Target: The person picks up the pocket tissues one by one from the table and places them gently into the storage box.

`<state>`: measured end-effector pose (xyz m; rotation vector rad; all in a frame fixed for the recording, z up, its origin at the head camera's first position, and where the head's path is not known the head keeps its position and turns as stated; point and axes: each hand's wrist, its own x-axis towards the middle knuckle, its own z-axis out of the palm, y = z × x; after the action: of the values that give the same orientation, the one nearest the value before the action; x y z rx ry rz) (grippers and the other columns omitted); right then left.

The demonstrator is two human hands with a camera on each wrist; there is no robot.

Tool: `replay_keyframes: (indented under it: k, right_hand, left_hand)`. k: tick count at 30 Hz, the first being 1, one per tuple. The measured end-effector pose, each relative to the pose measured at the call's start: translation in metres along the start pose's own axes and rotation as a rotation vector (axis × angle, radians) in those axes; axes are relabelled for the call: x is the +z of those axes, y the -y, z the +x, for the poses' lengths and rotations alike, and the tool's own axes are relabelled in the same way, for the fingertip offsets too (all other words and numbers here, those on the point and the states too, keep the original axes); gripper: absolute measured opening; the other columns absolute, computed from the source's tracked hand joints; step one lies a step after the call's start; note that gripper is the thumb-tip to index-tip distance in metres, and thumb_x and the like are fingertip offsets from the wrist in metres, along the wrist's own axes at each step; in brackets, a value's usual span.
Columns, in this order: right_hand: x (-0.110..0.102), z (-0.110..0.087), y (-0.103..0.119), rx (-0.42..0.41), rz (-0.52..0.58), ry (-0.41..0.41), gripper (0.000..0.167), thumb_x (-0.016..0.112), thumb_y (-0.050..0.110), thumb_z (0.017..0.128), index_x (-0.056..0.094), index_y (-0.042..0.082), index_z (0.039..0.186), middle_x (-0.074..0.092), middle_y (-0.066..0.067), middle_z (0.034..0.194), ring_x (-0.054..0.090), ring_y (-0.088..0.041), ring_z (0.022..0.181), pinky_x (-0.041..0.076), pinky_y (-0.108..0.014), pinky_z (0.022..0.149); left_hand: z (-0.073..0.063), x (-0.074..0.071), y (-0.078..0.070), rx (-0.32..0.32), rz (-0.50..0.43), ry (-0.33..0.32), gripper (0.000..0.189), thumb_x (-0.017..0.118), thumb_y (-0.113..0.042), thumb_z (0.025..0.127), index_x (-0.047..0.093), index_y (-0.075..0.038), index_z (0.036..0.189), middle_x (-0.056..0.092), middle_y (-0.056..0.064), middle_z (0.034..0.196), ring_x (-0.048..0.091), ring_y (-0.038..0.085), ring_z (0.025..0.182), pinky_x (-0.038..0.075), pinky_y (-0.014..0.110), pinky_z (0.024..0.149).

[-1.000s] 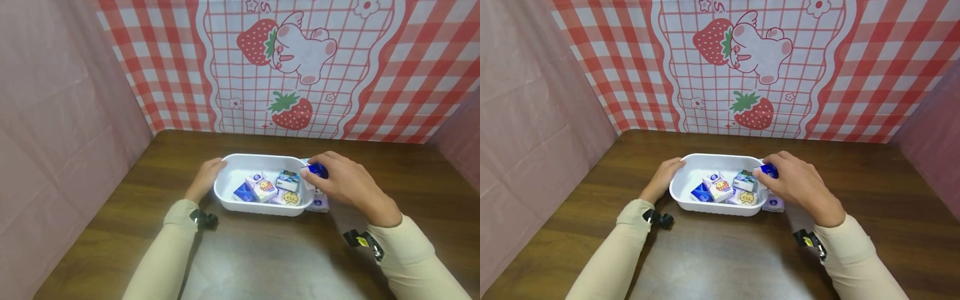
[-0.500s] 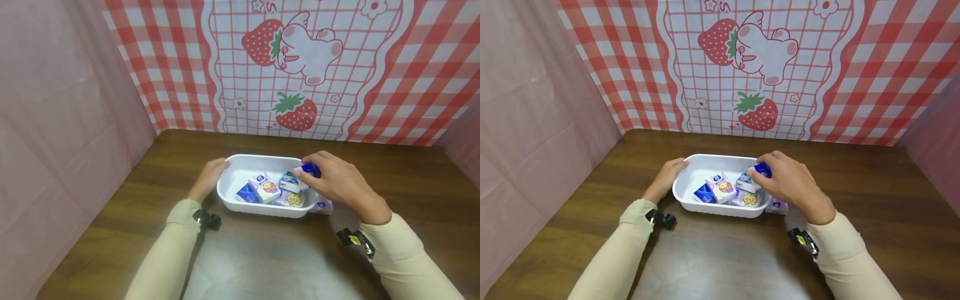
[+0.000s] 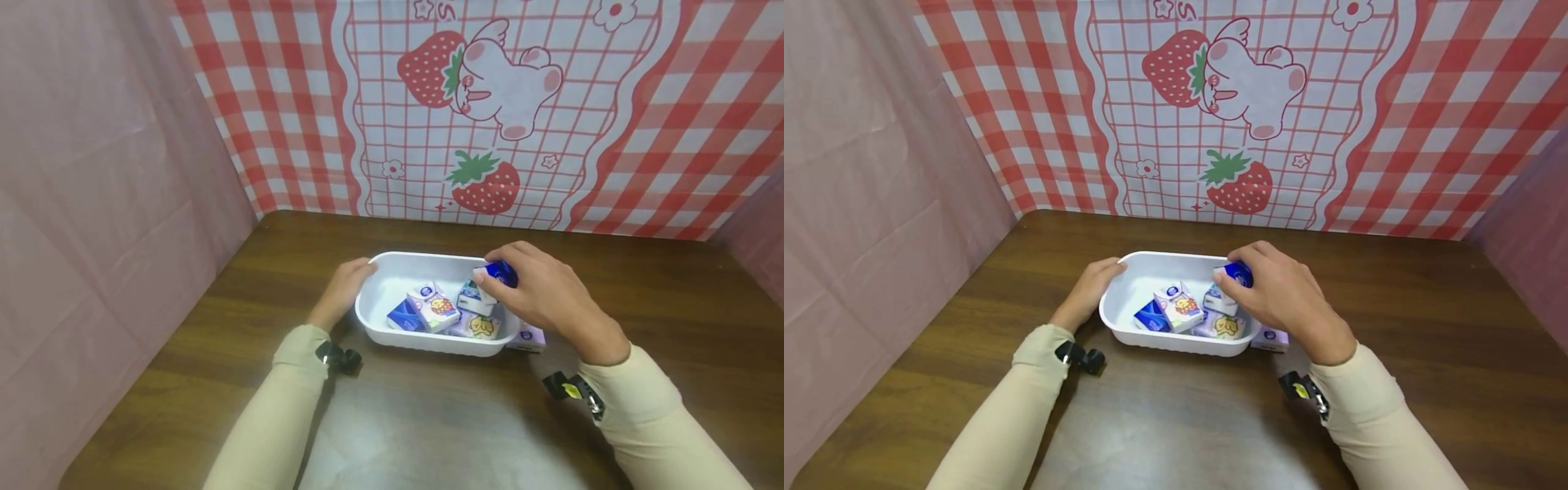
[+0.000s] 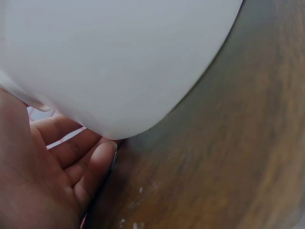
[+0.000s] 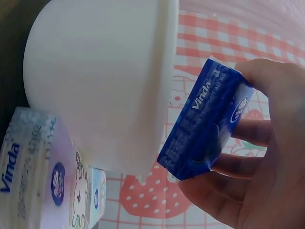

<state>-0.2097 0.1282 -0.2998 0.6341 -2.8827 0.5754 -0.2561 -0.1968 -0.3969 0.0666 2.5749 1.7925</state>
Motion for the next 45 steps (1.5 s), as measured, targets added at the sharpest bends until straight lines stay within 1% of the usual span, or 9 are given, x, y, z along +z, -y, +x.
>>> replay_keyframes:
  k: [7, 16, 21, 28, 38, 42, 45]
  right_hand:
    - [0.008, 0.004, 0.002, -0.022, 0.039, 0.021, 0.065, 0.053, 0.064, 0.094, 0.060, 0.012, 0.132, 0.052, -0.014, 0.137, 0.054, -0.036, 0.117, 0.050, -0.061, 0.092]
    - [0.023, 0.009, 0.005, -0.007, 0.065, 0.059, 0.068, 0.052, 0.067, 0.093, 0.056, 0.014, 0.135, 0.047, -0.012, 0.142, 0.053, -0.036, 0.122, 0.048, -0.061, 0.095]
    - [0.029, 0.011, 0.008, -0.031, 0.076, 0.077, 0.067, 0.055, 0.065, 0.093, 0.055, 0.014, 0.136, 0.046, -0.011, 0.143, 0.051, -0.036, 0.126, 0.048, -0.061, 0.096]
    - [0.031, 0.012, 0.009, -0.077, 0.086, 0.101, 0.066, 0.056, 0.060, 0.095, 0.052, 0.014, 0.141, 0.041, -0.013, 0.149, 0.045, -0.038, 0.134, 0.043, -0.062, 0.101]
    - [0.032, 0.012, 0.008, -0.114, 0.100, 0.121, 0.069, 0.058, 0.057, 0.095, 0.047, 0.012, 0.146, 0.036, -0.015, 0.153, 0.040, -0.038, 0.138, 0.040, -0.062, 0.104]
    - [0.031, 0.012, 0.008, -0.133, 0.096, 0.121, 0.067, 0.061, 0.052, 0.096, 0.046, 0.010, 0.146, 0.036, -0.016, 0.153, 0.038, -0.037, 0.139, 0.036, -0.062, 0.107]
    - [0.027, 0.011, 0.006, -0.132, 0.096, 0.106, 0.062, 0.063, 0.047, 0.097, 0.049, 0.009, 0.144, 0.039, -0.015, 0.150, 0.039, -0.036, 0.138, 0.036, -0.061, 0.108]
  left_hand:
    - [-0.001, 0.002, 0.001, -0.003, -0.004, -0.006, 0.035, 0.050, -0.032, 0.104, 0.068, -0.006, 0.118, 0.068, 0.012, 0.096, 0.064, 0.025, 0.085, 0.055, 0.034, 0.074]
    - [-0.002, 0.002, 0.001, 0.006, -0.010, -0.002, 0.034, 0.050, -0.032, 0.104, 0.068, -0.006, 0.118, 0.067, 0.012, 0.096, 0.065, 0.025, 0.085, 0.055, 0.034, 0.073]
    - [-0.002, 0.001, 0.001, -0.003, -0.006, 0.000, 0.034, 0.049, -0.033, 0.104, 0.068, -0.007, 0.117, 0.067, 0.012, 0.096, 0.064, 0.025, 0.085, 0.055, 0.034, 0.073]
    - [-0.001, 0.002, 0.001, 0.009, 0.002, -0.007, 0.034, 0.050, -0.030, 0.104, 0.068, -0.005, 0.116, 0.066, 0.013, 0.094, 0.063, 0.025, 0.083, 0.054, 0.033, 0.072]
    - [-0.001, 0.001, 0.000, 0.014, 0.012, -0.010, 0.034, 0.050, -0.032, 0.104, 0.068, -0.005, 0.117, 0.067, 0.013, 0.095, 0.064, 0.025, 0.084, 0.055, 0.034, 0.073]
    - [0.000, 0.000, 0.001, 0.021, 0.007, -0.012, 0.035, 0.050, -0.031, 0.104, 0.067, -0.005, 0.118, 0.067, 0.013, 0.096, 0.064, 0.025, 0.085, 0.055, 0.034, 0.073]
    - [0.001, 0.000, 0.001, 0.023, 0.002, -0.009, 0.035, 0.050, -0.032, 0.104, 0.067, -0.005, 0.118, 0.067, 0.013, 0.097, 0.064, 0.026, 0.085, 0.055, 0.035, 0.074]
